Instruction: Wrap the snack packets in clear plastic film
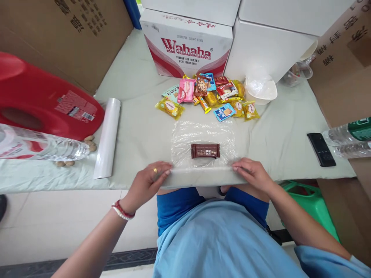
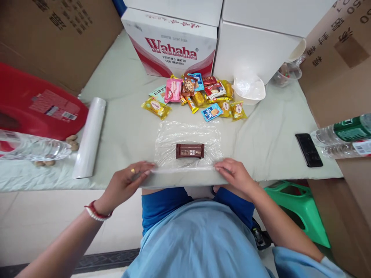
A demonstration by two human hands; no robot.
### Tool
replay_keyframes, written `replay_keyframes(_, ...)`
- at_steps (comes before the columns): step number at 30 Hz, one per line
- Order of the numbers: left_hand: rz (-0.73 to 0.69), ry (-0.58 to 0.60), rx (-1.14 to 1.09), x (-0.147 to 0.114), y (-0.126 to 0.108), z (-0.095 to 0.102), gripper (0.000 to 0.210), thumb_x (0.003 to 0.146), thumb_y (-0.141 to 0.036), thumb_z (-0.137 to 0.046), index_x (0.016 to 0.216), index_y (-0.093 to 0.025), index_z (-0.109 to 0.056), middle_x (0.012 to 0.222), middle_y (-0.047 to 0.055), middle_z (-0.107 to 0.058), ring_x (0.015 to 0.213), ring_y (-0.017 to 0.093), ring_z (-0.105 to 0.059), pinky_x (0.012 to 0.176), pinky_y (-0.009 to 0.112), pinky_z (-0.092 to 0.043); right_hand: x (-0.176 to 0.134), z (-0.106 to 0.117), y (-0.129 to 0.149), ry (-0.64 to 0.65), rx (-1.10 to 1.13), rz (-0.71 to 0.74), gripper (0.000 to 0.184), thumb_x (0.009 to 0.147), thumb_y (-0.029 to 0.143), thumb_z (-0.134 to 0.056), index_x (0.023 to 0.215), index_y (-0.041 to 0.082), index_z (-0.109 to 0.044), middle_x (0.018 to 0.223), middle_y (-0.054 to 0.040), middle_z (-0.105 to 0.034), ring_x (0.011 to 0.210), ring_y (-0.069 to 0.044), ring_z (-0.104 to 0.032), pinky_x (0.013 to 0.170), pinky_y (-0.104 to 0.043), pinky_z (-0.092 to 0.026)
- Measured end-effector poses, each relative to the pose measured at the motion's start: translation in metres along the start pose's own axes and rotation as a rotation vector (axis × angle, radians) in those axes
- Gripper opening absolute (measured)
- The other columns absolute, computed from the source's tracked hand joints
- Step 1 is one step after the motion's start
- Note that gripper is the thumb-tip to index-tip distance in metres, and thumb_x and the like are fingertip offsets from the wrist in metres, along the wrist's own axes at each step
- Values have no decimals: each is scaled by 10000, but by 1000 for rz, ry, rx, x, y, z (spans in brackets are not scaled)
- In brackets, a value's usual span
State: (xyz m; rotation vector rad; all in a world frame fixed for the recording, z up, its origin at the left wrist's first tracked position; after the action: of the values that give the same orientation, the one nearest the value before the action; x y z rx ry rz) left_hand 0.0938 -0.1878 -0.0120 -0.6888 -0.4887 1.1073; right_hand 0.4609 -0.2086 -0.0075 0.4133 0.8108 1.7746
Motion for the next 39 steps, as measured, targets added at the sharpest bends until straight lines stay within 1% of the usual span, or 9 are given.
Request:
replay_keyframes(5,179,-13,-64,71,9,20,436,935,-634,-535,978,-249,-736,1052,48,-808,1025,271,-740,1017,417,-572,59,31,-12,-126,34,-98,349,985,444,-538,1071,215,-786,1006,-55,-804,908,-220,-730,857,-346,-568)
replay_keyframes(9,348,-88,-83,117,40,28,380,876,-587,-549,931,-234,-678,922,68,-764,866,263,-702,866,425,-595,101,35,-22,-83,-92,-169,326,976,350,-530,1075,164,-779,933,-56,-786,821,-200,-690,793,-304,-525)
replay_keyframes(13,432,-486,98,109,39,71,334,920,-514,-574,1051,-222,-670,1126,126,-698,1052,319,-673,972,532,-570,126,48,-12,-84,-458,-170,327,985,249,-529,1190,150,-765,1152,-131,-763,1053,-263,-672,929,-353,-493)
replay_keyframes(17,143,-785,314,71,-34,86,294,1044,-395,-469,1163,-221,-674,1229,119,-624,1213,307,-604,1022,531,-538,155,46,15,-62,-565,-53,345,1019,231,-483,1212,139,-754,1219,-151,-742,1169,-293,-636,1005,-376,-462)
replay_keyframes(21,-238,-350,370,74,-99,3,261,1037,-258,-468,1142,-213,-703,1139,98,-694,1106,275,-623,949,478,-503,191,16,31,74,-564,40,446,990,238,-565,1413,118,-638,1378,-168,-681,1257,-303,-591,1059,-388,-442)
replay_keyframes(25,-120,-101,498,95,-98,-64,309,1055,-233,-449,1196,-205,-722,1126,129,-685,1082,314,-581,859,471,-448,220,-2,27,124,-608,-51,443,932,277,-680,1347,122,-678,1297,-186,-703,1170,-322,-618,979,-381,-460)
replay_keyframes(28,-18,-47,568,103,-89,-79,316,1072,-259,-440,1098,-211,-752,1058,136,-656,1062,331,-558,842,466,-415,229,-4,22,165,-546,-114,274,902,204,-679,1159,147,-754,1045,-119,-764,987,-274,-660,903,-344,-449)
replay_keyframes(32,8,-25,557,102,-87,-79,303,1070,-237,-452,1140,-214,-745,1034,137,-663,1085,329,-560,842,455,-397,226,4,39,142,-412,111,98,867,154,-646,902,147,-738,973,-98,-725,933,-224,-637,916,-316,-430)
replay_keyframes(39,24,-18,514,101,-84,-85,318,1089,-242,-443,1245,-205,-717,958,103,-733,991,293,-634,789,411,-398,166,12,72,87,-71,357,99,961,263,-583,949,191,-649,997,-63,-717,785,-163,-608,774,-278,-471)
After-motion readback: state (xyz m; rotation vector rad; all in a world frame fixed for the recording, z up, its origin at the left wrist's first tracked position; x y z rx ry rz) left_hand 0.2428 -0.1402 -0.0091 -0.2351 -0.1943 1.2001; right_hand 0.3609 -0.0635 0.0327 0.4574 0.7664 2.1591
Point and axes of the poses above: each hand's wrist, its own x-axis towards the middle knuckle, its own z-axis out of the back of the hand, y = z × x, the point moved 7 cm from there along x, towards the middle knuckle
